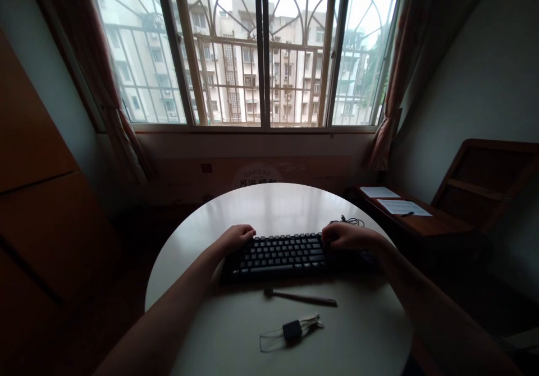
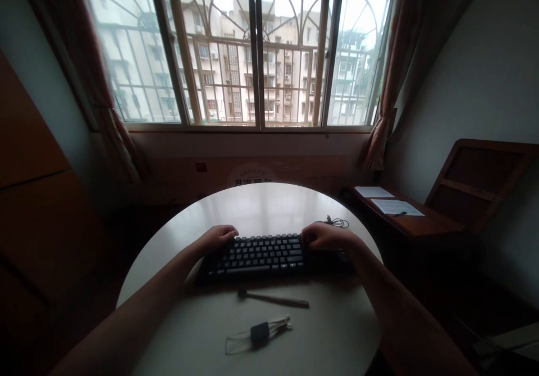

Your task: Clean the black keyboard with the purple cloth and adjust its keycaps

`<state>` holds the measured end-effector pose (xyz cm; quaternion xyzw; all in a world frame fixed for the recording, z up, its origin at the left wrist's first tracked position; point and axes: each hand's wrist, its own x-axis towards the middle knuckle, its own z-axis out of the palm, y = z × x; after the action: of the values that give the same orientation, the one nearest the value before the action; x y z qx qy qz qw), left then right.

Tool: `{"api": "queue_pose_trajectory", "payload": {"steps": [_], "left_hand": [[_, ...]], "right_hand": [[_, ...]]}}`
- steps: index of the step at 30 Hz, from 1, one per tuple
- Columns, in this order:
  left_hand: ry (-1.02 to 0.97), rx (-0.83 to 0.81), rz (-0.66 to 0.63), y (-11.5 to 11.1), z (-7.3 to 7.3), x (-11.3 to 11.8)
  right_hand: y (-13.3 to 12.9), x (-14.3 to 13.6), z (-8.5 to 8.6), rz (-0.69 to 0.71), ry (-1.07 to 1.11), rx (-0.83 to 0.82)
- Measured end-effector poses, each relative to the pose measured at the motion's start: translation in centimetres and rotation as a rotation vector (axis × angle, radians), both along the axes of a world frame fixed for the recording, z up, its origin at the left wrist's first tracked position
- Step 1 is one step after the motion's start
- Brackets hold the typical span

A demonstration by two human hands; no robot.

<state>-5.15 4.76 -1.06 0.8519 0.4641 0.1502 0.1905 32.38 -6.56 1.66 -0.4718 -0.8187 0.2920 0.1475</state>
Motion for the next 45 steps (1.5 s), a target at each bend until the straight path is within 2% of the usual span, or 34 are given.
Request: {"api": "queue_pose_trajectory", "payload": {"steps": [4,6,8,14,23,28,30,38,45], "left_hand": [[-0.024,0.003,-0.015,0.1,-0.5,-0.3],[-0.021,0.012,-0.011,-0.1,-0.7,-0.2],[-0.018,0.014,-0.012,-0.2,-1.0,-0.1],[-0.012,0.016,-0.004,0.0,-1.6,0.0],[-0.018,-0.016,-0.033,-0.2,-1.5,0.0],[-0.010,-0.060,-0.029,-0.4,-0.9,-0.1],[-0.015,-0.062,-0.041,-0.2,-0.8,-0.3],[-0.047,-0.051,-0.055,0.8,-1.3,-0.6],[-0.046,-0.077,-0.028,-0.1,-0.5,-0.5]], "right_hand": [[-0.2,-1.5,-1.2,-0.050,-0.055,0.157],[-0.4,-1.7,-2.1,-0.087,-0.106,0.299],[-0.3,-1.5,-3.0,-0.132,-0.145,0.375],[1.0,-1.2,-4.9,-0.133,-0.150,0.242],[1.0,-1.2,-4.9,-0.223,-0.044,0.132],[0.9,-1.8,-4.8,-0.341,-0.063,0.178],[0.9,-2.0,-4.7,-0.347,-0.040,0.191],[0.9,-1.5,-4.4,-0.182,0.054,0.161],[1.1,-1.6,-4.9,-0.315,0.087,0.185]]}}
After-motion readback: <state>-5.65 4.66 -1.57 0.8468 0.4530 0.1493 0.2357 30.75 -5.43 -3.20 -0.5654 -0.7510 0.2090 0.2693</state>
